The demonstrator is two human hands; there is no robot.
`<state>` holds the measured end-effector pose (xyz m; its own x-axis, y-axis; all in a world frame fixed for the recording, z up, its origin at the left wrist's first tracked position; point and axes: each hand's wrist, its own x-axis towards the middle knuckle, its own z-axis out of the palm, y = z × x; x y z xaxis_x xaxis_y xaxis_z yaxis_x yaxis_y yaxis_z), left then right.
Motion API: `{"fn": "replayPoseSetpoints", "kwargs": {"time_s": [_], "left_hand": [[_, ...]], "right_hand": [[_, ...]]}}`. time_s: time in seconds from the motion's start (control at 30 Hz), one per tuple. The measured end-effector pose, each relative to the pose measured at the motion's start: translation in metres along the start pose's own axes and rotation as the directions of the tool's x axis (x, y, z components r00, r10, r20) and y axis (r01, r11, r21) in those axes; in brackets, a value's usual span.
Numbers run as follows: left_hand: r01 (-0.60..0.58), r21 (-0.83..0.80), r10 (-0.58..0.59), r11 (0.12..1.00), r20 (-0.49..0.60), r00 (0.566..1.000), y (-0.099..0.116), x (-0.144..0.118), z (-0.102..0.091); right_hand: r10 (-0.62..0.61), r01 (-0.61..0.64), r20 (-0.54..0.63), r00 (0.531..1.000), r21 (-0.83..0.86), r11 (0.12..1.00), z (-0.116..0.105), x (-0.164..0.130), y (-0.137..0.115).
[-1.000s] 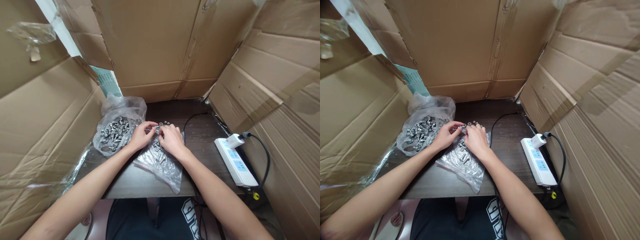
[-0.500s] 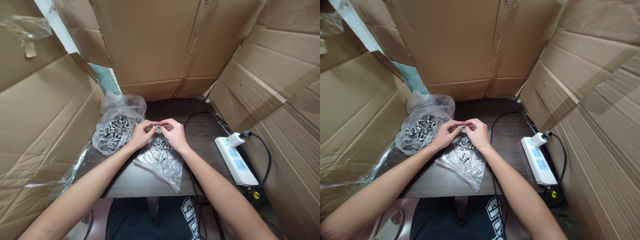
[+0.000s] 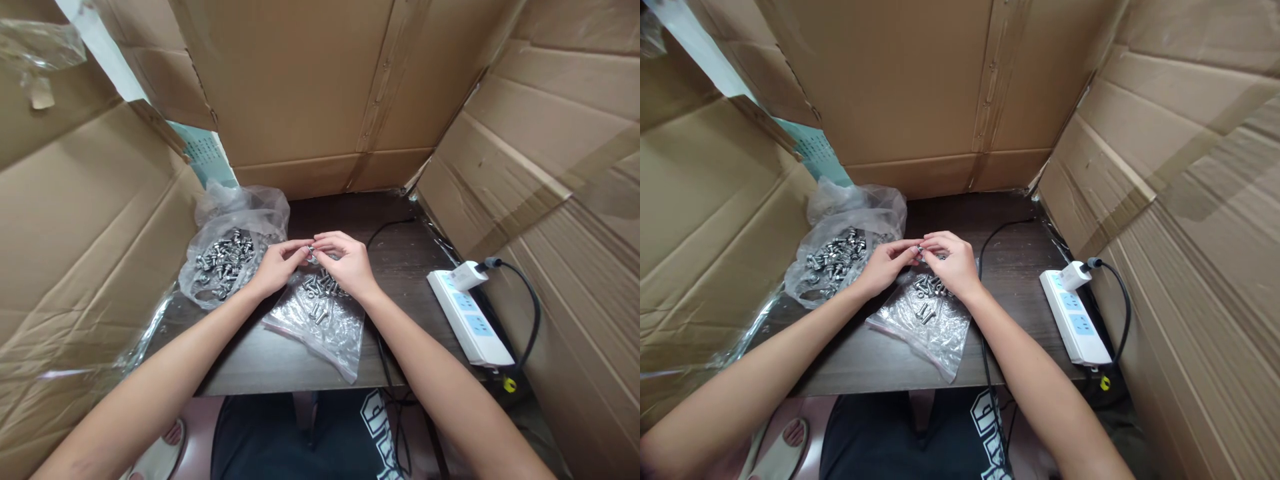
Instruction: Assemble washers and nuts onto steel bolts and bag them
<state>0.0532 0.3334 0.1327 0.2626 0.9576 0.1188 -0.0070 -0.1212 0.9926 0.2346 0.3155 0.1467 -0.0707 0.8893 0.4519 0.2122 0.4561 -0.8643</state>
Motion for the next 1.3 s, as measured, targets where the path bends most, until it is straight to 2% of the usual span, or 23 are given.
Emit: {"fn": "replayPoseSetpoints", "kwargs": {"time_s": [0.2, 0.3, 0.53, 0.67, 0.77, 0.87, 1.0, 1.1, 1.17, 1.3], "left_hand": [[0.126, -0.076, -0.121, 0.989, 0.068, 0.990, 0.002, 0.001, -0.005], [0.151, -0.080, -0.143, 0.985, 0.095, 0.985, 0.003, 0.001, -0.007], [0.035, -0.006, -0.034, 0.999, 0.058, 0.998, 0.010, -0.002, -0.004], [-0.021, -0.007, 0.021, 1.000, 0.001, 1.000, 0.008, -0.005, 0.002], [-0.036, 0.029, 0.037, 0.999, -0.025, 0.999, 0.007, -0.006, 0.006], [-0.072, 0.051, 0.075, 0.996, -0.048, 0.996, 0.007, -0.006, 0.007], [-0.127, 0.064, 0.131, 0.990, -0.065, 0.989, 0.005, -0.005, 0.006], [-0.146, 0.021, 0.146, 0.989, -0.047, 0.988, 0.004, -0.005, 0.006], [-0.155, 0.000, 0.154, 0.988, -0.049, 0.987, 0.004, -0.005, 0.007], [-0.156, 0.013, 0.156, 0.988, -0.073, 0.985, 0.004, -0.004, 0.007]], "right_hand": [[-0.063, 0.084, 0.133, 0.989, -0.156, 0.984, -0.008, 0.002, -0.005], [-0.049, 0.074, 0.164, 0.985, -0.152, 0.986, -0.011, 0.003, -0.006], [0.127, -0.135, 0.106, 0.986, 0.067, 0.989, -0.005, 0.004, 0.002], [0.176, -0.177, 0.040, 0.984, 0.039, 0.983, 0.000, 0.003, 0.006], [0.174, -0.172, 0.007, 0.985, -0.094, 0.980, 0.000, 0.001, 0.004], [0.131, -0.117, 0.061, 0.989, -0.197, 0.973, -0.003, 0.001, 0.000], [0.103, -0.060, 0.183, 0.978, -0.227, 0.972, -0.004, 0.002, -0.002], [0.100, -0.050, 0.200, 0.975, -0.240, 0.970, -0.004, 0.002, -0.001], [0.102, -0.067, 0.166, 0.981, -0.200, 0.977, -0.004, 0.003, 0.001], [0.093, -0.096, 0.133, 0.987, 0.014, 0.995, -0.003, 0.004, 0.004]]}}
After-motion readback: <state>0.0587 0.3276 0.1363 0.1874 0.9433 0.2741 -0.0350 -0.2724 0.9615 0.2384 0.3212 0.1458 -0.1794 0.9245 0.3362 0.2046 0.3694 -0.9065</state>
